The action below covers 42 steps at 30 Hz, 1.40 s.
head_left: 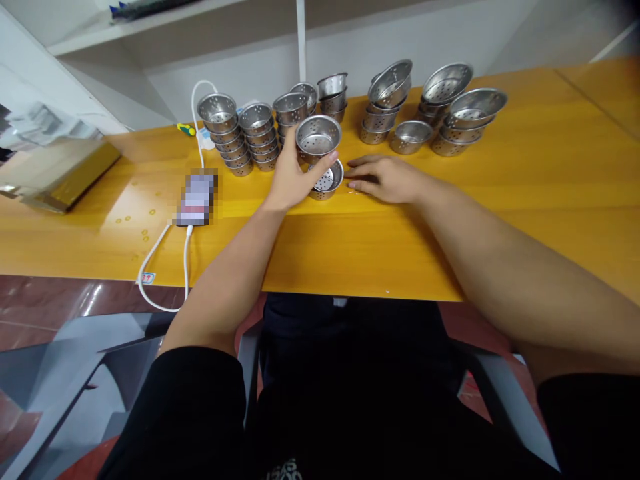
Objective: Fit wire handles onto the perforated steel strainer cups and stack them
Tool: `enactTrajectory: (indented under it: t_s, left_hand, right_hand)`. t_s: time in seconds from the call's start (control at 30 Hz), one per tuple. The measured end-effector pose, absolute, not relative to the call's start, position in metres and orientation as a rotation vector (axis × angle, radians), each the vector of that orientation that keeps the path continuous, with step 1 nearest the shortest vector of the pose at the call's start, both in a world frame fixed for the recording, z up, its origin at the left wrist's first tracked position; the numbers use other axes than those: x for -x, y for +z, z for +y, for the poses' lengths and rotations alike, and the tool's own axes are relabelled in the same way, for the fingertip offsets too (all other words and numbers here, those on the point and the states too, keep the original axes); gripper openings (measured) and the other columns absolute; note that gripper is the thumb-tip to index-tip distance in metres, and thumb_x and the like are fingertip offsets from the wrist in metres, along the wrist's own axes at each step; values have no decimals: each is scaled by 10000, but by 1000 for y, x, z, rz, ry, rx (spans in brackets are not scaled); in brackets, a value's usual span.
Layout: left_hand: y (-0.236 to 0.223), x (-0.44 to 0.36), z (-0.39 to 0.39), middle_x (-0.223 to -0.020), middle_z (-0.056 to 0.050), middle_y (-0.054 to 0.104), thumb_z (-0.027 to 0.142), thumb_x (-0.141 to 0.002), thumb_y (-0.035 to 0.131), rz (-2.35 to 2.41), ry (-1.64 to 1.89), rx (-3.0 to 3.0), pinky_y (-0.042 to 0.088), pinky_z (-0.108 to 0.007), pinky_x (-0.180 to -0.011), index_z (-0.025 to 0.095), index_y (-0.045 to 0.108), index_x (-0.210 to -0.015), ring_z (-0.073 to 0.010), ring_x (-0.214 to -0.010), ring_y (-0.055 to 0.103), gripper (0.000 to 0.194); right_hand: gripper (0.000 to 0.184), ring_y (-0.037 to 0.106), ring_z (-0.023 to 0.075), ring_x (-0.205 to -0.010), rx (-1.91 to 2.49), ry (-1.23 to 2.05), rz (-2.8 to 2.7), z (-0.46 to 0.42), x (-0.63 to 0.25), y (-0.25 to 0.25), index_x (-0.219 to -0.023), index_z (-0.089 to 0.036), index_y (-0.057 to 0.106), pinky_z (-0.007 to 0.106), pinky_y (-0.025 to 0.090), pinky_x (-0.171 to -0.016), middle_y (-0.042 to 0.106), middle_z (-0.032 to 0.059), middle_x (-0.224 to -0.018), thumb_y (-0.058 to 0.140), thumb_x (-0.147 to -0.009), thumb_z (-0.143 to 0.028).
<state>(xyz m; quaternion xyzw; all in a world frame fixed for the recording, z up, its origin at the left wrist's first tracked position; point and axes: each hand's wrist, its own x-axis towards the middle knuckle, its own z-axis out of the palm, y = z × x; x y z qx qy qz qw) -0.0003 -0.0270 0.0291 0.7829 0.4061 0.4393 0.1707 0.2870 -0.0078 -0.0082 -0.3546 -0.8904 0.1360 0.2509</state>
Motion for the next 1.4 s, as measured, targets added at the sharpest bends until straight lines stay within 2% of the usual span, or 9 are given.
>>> enactTrajectory:
  t_s: [0.17,0.27,0.37,0.57,0.73,0.87,1.07,1.23,1.4]
  left_hand:
    - [26,2,-24,-1661,-140,614,1024,-979,449,1148,1246,-2237,477,-451,-1379,320,337,-1764,-315,-1577,622,1060]
    - [18,6,-13,-1610,-149,652,1005,-962,556,1057,1333,-2206,505,-464,-1354,292,393,-1715,-318,-1527,662,1050]
    - [7,11,3,-1572,-144,673,978,-947,637,983,1365,-2209,518,-491,-1332,290,409,-1682,-327,-1498,682,1032]
    - [-5,13,18,-1595,-145,659,918,-974,682,929,1395,-2236,510,-468,-1334,298,405,-1679,-310,-1503,678,979]
    - [0,12,14,-1582,-131,646,928,-939,722,918,1429,-2246,488,-517,-1365,315,497,-1629,-340,-1544,646,950]
    - [8,10,5,-1704,-139,561,920,-902,781,865,1354,-2355,437,-553,-1414,335,455,-1690,-390,-1655,554,1034]
    - [12,7,-5,-1822,-137,461,907,-978,689,770,1152,-2394,387,-590,-1466,338,240,-1813,-395,-1745,471,1106]
    - [4,22,1,-1861,-240,361,758,-756,1011,840,959,-2378,333,-635,-1494,249,166,-1819,-452,-1782,387,1451]
    - [9,30,-4,-1633,-227,587,636,-836,982,864,882,-2374,386,-616,-1442,195,261,-1754,-420,-1630,568,1248]
  right_hand:
    - [401,799,362,-1105,1018,473,-2460,-9,-326,15,-1063,-309,885,570,620,-1043,851,106,-1260,761,-1080,-690]
    - [167,762,284,-895,1248,471,-2493,-15,-335,32,-961,-265,852,470,580,-889,860,100,-1108,851,-1058,-400]
    - [97,736,255,-859,1484,390,-2621,-23,-337,51,-988,-244,854,418,532,-830,849,72,-1065,804,-1022,-167]
    - [142,746,256,-840,1627,394,-2794,-30,-348,70,-946,-251,836,403,542,-770,850,55,-1033,747,-996,-154]
    - [285,764,342,-1138,1369,49,-2442,-53,-323,75,-1270,-170,818,498,617,-1046,786,193,-1317,671,-1030,-213]
    - [618,580,363,-1572,937,85,-2233,-76,-283,73,-1728,-263,551,550,514,-1321,545,175,-1725,671,-1133,-381]
    - [265,552,407,-1576,940,188,-2165,-75,-264,58,-1396,-463,772,694,500,-1325,588,30,-1696,630,-1186,-540]
    - [249,595,419,-1471,1095,170,-2017,-50,-282,36,-1266,-321,804,724,510,-1273,657,160,-1546,736,-1146,-529]
    - [276,639,443,-1374,1254,309,-2118,-33,-285,13,-1204,-299,855,742,520,-1230,716,164,-1463,769,-1115,-546]
